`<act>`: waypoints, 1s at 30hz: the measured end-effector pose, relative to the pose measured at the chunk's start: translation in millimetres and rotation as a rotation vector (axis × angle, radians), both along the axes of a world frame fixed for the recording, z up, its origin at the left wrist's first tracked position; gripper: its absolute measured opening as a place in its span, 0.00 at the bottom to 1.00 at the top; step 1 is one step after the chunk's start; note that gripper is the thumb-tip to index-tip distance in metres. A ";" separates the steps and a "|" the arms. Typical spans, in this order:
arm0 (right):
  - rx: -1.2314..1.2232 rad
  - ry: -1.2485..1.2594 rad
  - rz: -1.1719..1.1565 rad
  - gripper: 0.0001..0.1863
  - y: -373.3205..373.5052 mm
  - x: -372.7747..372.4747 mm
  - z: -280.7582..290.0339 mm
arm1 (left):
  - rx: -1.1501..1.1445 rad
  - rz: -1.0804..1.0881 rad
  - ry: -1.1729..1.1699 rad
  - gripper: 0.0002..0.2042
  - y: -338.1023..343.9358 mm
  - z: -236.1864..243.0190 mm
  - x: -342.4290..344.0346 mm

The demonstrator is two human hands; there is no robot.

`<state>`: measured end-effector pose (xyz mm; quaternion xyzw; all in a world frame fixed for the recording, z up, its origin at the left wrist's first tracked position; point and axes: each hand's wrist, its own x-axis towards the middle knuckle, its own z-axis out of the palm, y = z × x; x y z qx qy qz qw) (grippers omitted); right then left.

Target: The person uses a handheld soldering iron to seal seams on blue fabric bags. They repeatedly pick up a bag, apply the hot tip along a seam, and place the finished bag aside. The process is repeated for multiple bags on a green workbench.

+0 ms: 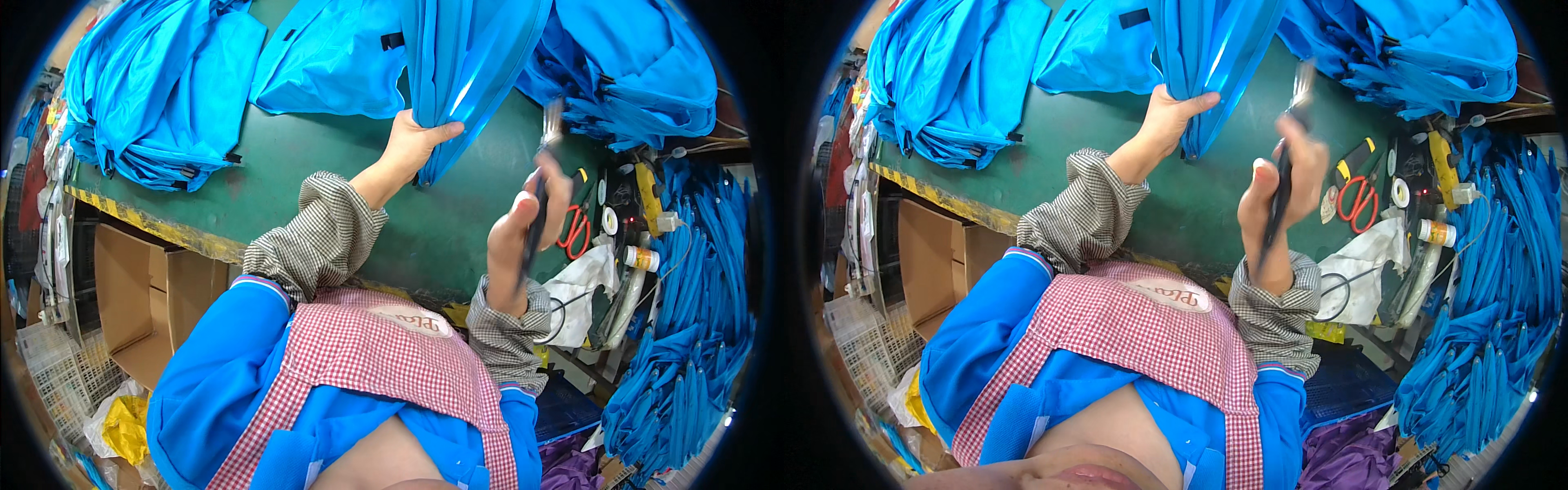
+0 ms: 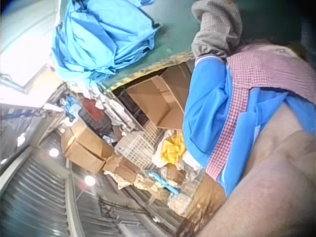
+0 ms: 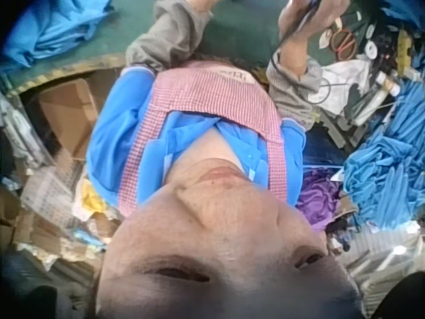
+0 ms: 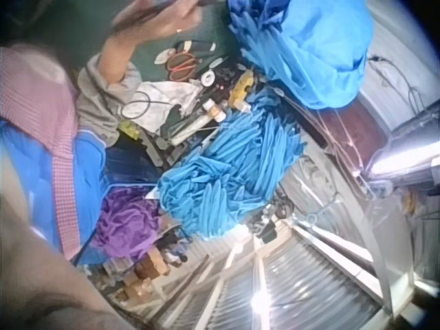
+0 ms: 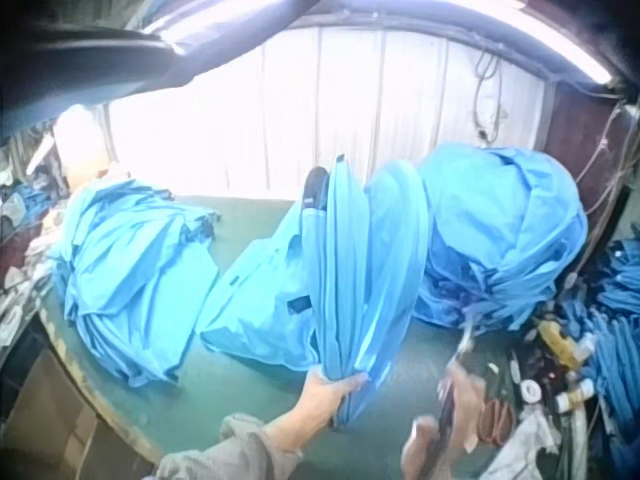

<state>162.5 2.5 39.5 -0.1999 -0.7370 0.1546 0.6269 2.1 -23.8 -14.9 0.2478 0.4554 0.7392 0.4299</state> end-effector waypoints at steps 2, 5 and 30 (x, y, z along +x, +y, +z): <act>0.004 -0.035 0.058 0.10 -9.9 11.2 -13.6 | -0.002 -0.011 0.017 0.20 2.3 0.5 2.9; 0.203 -0.215 0.027 0.05 -12.2 10.5 -20.0 | -0.013 -0.017 0.044 0.20 2.7 1.2 3.0; -0.664 0.241 0.238 0.35 1.3 -67.5 -61.4 | 0.078 -0.043 0.125 0.23 -6.6 30.8 -22.0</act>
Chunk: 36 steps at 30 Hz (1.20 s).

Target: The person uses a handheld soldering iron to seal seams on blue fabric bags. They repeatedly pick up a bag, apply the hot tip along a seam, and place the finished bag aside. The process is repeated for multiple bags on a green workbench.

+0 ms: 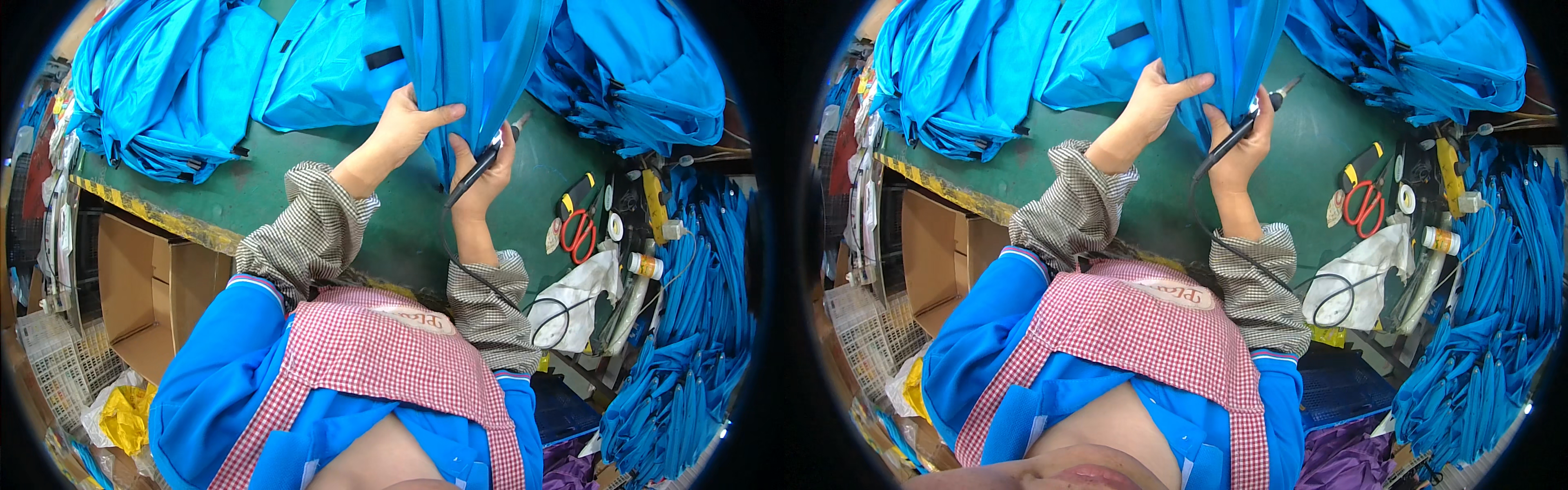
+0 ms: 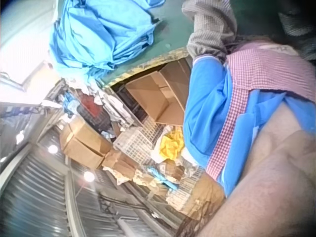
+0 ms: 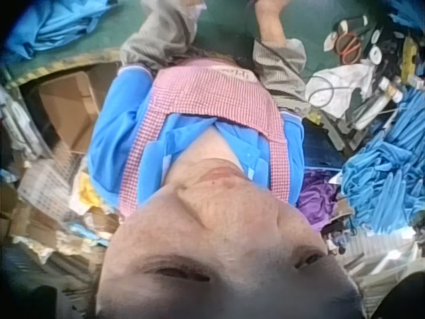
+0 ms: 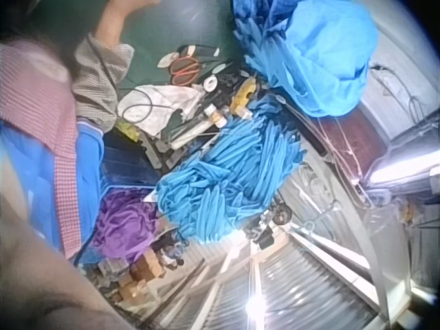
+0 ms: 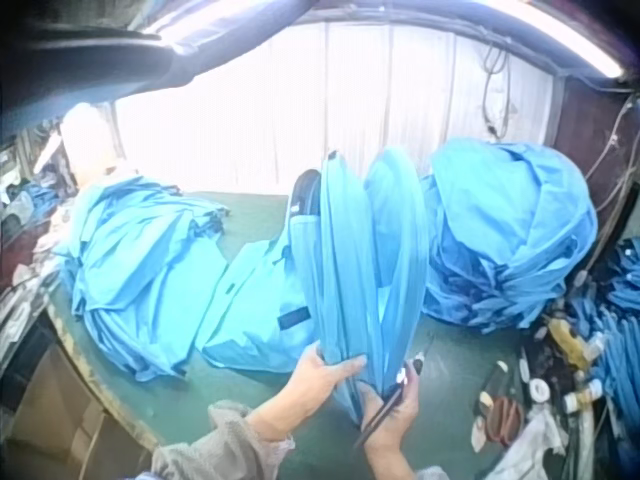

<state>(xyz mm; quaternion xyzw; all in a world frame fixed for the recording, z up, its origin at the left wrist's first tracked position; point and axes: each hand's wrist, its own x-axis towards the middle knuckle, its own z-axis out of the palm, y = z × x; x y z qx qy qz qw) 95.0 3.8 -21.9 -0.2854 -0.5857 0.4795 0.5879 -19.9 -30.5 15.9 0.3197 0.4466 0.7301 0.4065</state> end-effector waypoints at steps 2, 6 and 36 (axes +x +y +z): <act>0.017 -0.033 -0.090 0.34 4.2 4.8 -8.8 | -0.012 0.049 0.094 0.23 -2.6 -2.2 -3.0; -0.055 0.070 -0.065 0.30 3.4 13.1 -4.2 | -0.084 0.002 0.157 0.21 3.1 2.8 -2.8; 0.748 -0.377 -0.075 0.07 -26.5 93.6 39.6 | -0.033 -0.053 0.315 0.18 21.9 -7.2 11.6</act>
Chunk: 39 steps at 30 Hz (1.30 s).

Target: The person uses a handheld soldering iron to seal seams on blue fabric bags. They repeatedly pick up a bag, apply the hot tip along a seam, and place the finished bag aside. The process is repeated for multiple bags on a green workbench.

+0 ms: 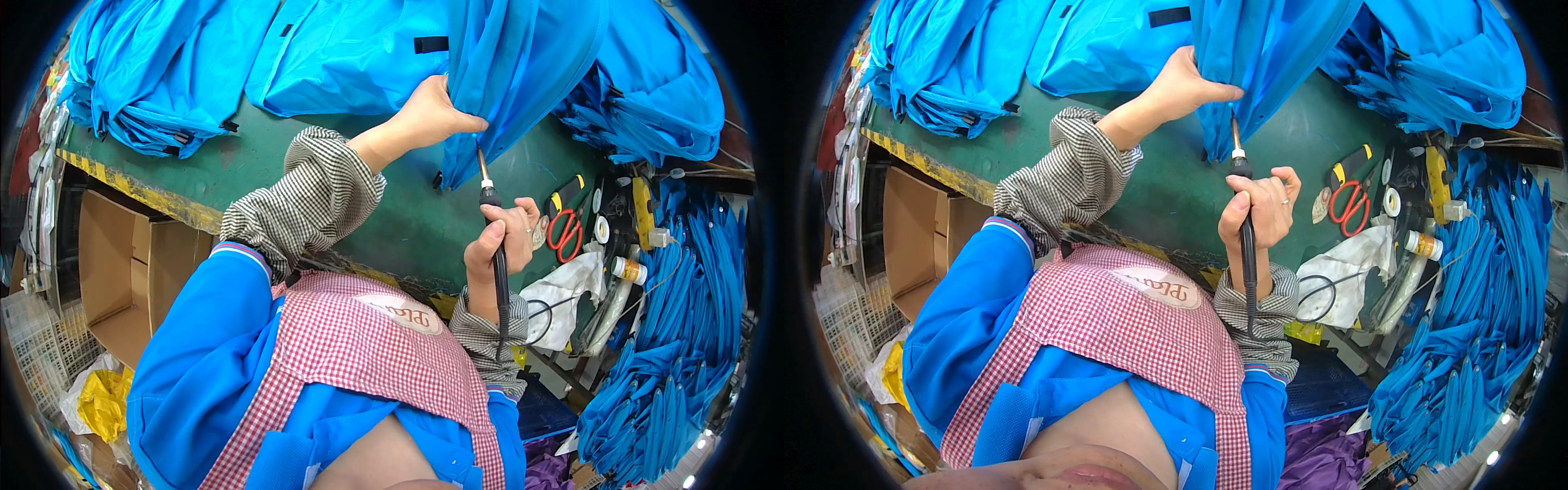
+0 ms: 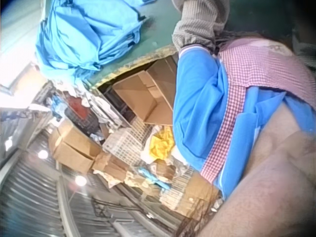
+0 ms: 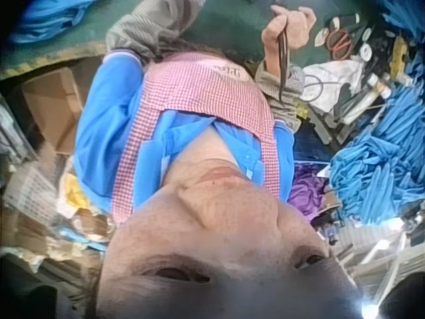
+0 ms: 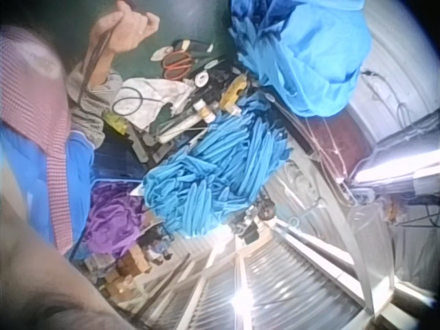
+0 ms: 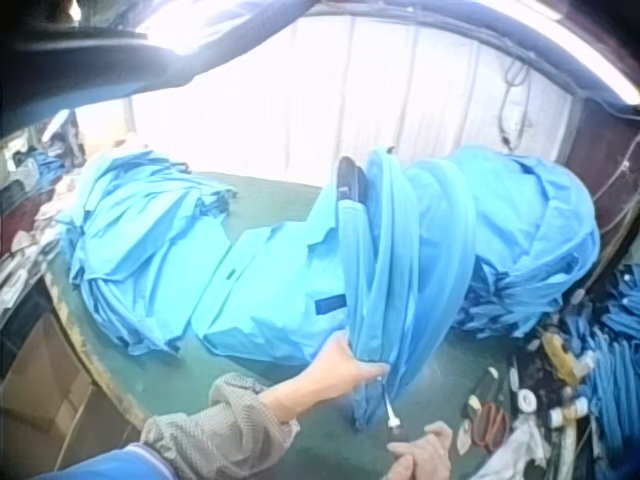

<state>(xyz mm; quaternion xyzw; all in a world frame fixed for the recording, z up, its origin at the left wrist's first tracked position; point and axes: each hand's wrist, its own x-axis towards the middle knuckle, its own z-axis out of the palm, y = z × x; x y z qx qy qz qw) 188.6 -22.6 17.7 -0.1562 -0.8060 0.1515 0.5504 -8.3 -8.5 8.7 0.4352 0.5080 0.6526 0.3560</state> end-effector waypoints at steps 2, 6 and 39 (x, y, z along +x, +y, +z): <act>0.010 -0.006 0.014 0.06 2.6 -1.4 -2.3 | -0.005 0.003 0.002 0.18 -0.7 1.7 0.4; -0.001 -0.026 0.003 0.06 7.2 -8.5 -3.3 | 0.018 -0.031 -0.012 0.18 0.8 1.7 3.0; 0.276 0.312 0.141 0.05 68.6 -34.2 156.8 | 0.003 0.353 0.950 0.25 78.2 213.0 -63.1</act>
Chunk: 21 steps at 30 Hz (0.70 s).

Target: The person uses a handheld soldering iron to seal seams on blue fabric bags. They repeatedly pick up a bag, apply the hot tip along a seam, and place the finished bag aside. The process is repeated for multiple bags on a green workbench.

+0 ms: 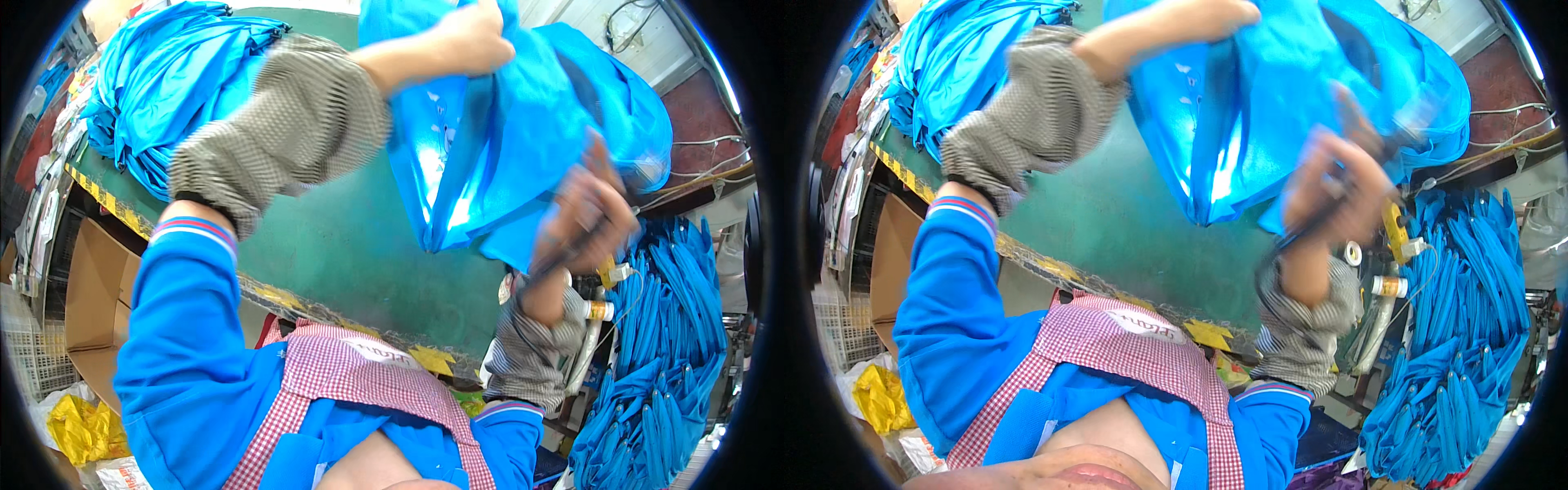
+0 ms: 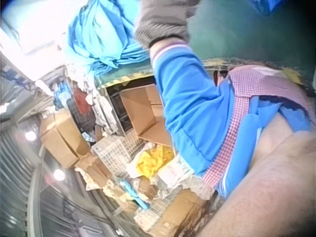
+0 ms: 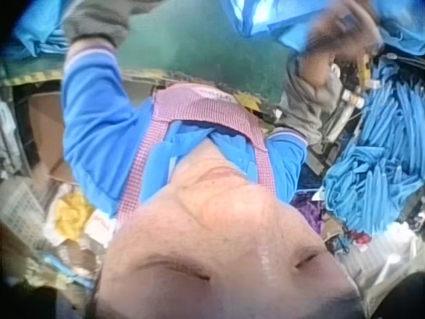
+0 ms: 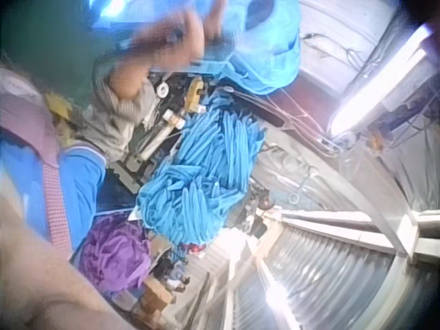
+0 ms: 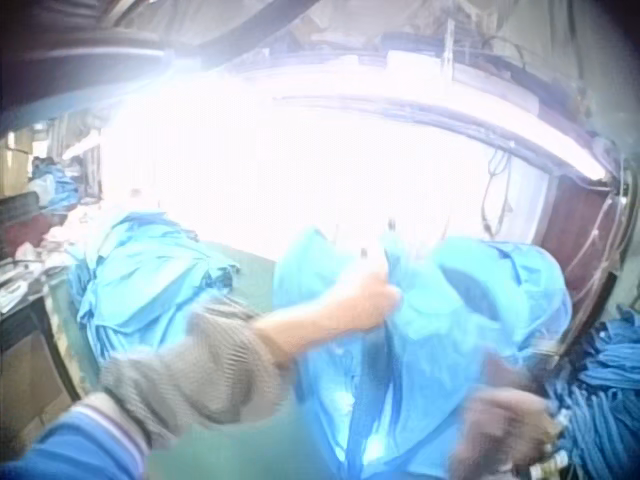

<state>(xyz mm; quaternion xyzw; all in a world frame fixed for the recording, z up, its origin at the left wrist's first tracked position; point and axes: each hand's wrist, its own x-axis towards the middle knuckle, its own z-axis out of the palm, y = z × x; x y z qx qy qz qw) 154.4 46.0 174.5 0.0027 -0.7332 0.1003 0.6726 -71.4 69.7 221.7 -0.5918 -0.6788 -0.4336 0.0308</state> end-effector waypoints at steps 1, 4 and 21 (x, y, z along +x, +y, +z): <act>0.108 -0.159 -0.205 0.08 -1.5 -19.4 -11.4 | 0.065 0.041 -0.052 0.28 17.5 -27.6 -2.4; 0.095 -0.203 -0.200 0.16 17.1 -59.0 -56.6 | 0.144 -0.010 -0.125 0.36 16.2 -72.0 19.1; 0.132 -0.194 -0.193 0.16 33.4 -101.6 -84.2 | 0.098 -0.207 -1.277 0.23 -123.2 -226.8 81.7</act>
